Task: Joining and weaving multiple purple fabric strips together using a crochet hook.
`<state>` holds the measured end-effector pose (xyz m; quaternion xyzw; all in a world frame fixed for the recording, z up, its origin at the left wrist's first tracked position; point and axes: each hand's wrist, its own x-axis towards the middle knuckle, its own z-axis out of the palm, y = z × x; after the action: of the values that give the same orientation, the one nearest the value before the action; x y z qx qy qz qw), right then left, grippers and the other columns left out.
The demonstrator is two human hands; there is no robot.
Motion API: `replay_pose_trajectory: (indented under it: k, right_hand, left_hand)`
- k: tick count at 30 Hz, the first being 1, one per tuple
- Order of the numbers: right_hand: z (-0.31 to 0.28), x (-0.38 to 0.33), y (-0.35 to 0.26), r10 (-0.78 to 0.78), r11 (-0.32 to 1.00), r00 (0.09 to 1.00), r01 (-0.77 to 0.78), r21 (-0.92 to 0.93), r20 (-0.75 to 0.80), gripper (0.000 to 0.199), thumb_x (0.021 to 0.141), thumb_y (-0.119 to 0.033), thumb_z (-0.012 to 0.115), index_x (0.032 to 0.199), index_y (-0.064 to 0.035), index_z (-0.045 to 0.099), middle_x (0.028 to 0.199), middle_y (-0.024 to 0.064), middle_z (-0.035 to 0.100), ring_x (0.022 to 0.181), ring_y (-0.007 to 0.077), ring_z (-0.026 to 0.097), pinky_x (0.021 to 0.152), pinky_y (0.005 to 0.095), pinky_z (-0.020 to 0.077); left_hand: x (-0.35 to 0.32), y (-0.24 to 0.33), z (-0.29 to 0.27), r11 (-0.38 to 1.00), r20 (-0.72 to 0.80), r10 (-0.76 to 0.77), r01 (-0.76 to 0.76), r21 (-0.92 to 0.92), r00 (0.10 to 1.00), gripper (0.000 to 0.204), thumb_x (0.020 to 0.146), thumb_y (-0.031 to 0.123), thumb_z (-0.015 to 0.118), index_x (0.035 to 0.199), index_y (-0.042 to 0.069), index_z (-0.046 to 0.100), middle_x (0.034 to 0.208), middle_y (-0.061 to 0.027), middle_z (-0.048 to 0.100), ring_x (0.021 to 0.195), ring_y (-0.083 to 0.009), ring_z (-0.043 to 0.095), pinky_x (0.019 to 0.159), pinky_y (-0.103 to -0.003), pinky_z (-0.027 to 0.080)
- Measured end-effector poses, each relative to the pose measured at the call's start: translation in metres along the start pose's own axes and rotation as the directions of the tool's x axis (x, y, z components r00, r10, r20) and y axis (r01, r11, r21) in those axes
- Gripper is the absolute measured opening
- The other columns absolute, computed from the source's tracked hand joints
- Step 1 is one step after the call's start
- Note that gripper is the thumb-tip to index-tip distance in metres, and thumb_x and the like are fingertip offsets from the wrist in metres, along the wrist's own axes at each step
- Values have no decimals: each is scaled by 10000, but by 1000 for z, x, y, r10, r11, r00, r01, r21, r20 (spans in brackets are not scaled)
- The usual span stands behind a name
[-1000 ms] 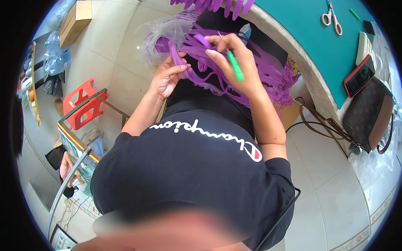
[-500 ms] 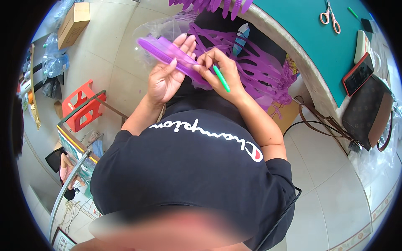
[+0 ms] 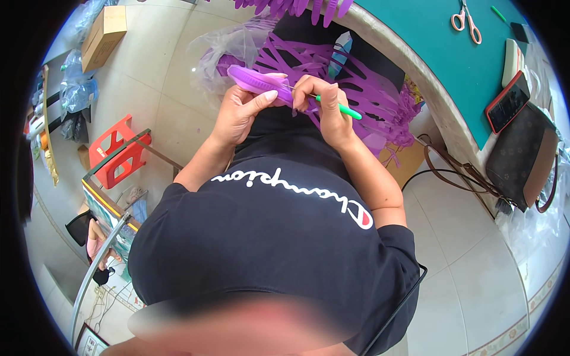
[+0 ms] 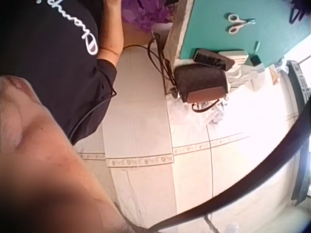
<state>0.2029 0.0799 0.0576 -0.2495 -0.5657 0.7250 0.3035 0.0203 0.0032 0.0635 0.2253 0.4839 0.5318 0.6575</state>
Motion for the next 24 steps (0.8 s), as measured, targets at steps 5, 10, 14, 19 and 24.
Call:
replay_pose_trajectory:
  k: [5, 10, 14, 19, 24]
  right_hand:
    - [4, 0, 1, 22, 999, 1000, -22, 24, 21, 815, 933, -698, 148, 776, -1, 540, 811, 93, 519, 724, 157, 473, 710, 277, 388]
    - [2, -2, 2, 5, 998, 1000, -5, 56, 9, 799, 944, -684, 153, 766, -7, 538, 813, 97, 522, 714, 158, 474, 701, 278, 395]
    - [-1, -2, 6, 32, 994, 999, -33, 107, 6, 784, 950, -676, 147, 758, -17, 525, 811, 95, 524, 706, 162, 473, 690, 276, 391]
    - [9, 5, 11, -53, 997, 991, 60, 55, -120, 346, 995, -344, 458, 859, -27, 484, 900, 120, 577, 815, 152, 548, 766, 299, 447]
    - [4, 2, 16, 91, 981, 984, -62, 186, -151, 295, 848, 42, 648, 798, -88, 388, 919, 96, 619, 813, 111, 579, 711, 244, 477]
  left_hand:
    - [-2, 4, 1, 1000, 11, 18, -18, 3, 1000, 325, 903, 117, 652, 1201, -3, 600, 1179, -113, 632, 1019, -176, 627, 887, -320, 516]
    - [-3, 1, -1, 1000, 12, 2, -3, 18, 1000, 335, 906, 109, 648, 1220, 3, 598, 1169, -107, 638, 989, -163, 636, 874, -307, 516]
    - [-5, 2, -3, 1000, 20, -10, 9, 20, 1000, 345, 886, 85, 669, 1217, 7, 608, 1131, -97, 653, 959, -149, 638, 814, -281, 523]
    - [-8, 13, 0, 997, 53, -39, 43, -67, 998, 696, 834, 29, 707, 1445, 53, 373, 1203, -89, 562, 933, -140, 606, 677, -244, 503]
    - [-4, 10, 0, 993, 74, -113, 116, -33, 991, 761, 831, 30, 704, 1469, 51, 291, 1174, -72, 529, 934, -139, 590, 684, -233, 492]
